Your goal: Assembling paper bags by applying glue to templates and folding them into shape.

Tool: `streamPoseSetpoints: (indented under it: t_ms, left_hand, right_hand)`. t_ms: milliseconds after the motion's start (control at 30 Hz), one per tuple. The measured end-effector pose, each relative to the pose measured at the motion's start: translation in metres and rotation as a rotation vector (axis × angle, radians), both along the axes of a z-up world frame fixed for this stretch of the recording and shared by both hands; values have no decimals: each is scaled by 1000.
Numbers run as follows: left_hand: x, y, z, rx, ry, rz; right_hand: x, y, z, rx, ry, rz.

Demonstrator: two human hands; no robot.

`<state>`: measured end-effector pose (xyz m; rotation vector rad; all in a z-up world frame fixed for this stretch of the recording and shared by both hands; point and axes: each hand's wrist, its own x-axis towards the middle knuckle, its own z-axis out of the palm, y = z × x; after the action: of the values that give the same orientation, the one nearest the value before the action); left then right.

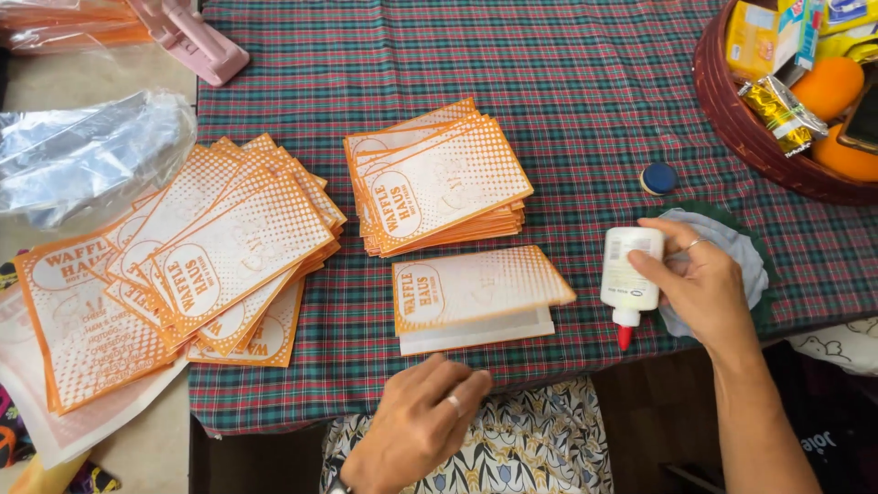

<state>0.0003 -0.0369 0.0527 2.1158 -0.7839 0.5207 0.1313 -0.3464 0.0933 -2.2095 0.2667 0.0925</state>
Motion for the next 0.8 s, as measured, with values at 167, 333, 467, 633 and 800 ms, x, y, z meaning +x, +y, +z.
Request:
streamPoseSetpoints:
  t_ms: [167, 333, 467, 633, 800]
  left_hand:
    - [-1, 20, -10, 154, -184, 196]
    - [0, 28, -39, 292, -56, 199]
    - [6, 27, -40, 306, -73, 196]
    - [9, 27, -45, 318, -52, 204]
    - [12, 31, -47, 365, -6, 197]
  right_hand:
    - [-25, 4, -14, -519, -731, 365]
    - [-51, 44, -15, -146, -845, 824]
    - [-51, 50, -32, -258, -872, 969]
    - [-50, 45, -45, -360, -853, 990]
    - [-48, 47, -41, -368, -837, 1013]
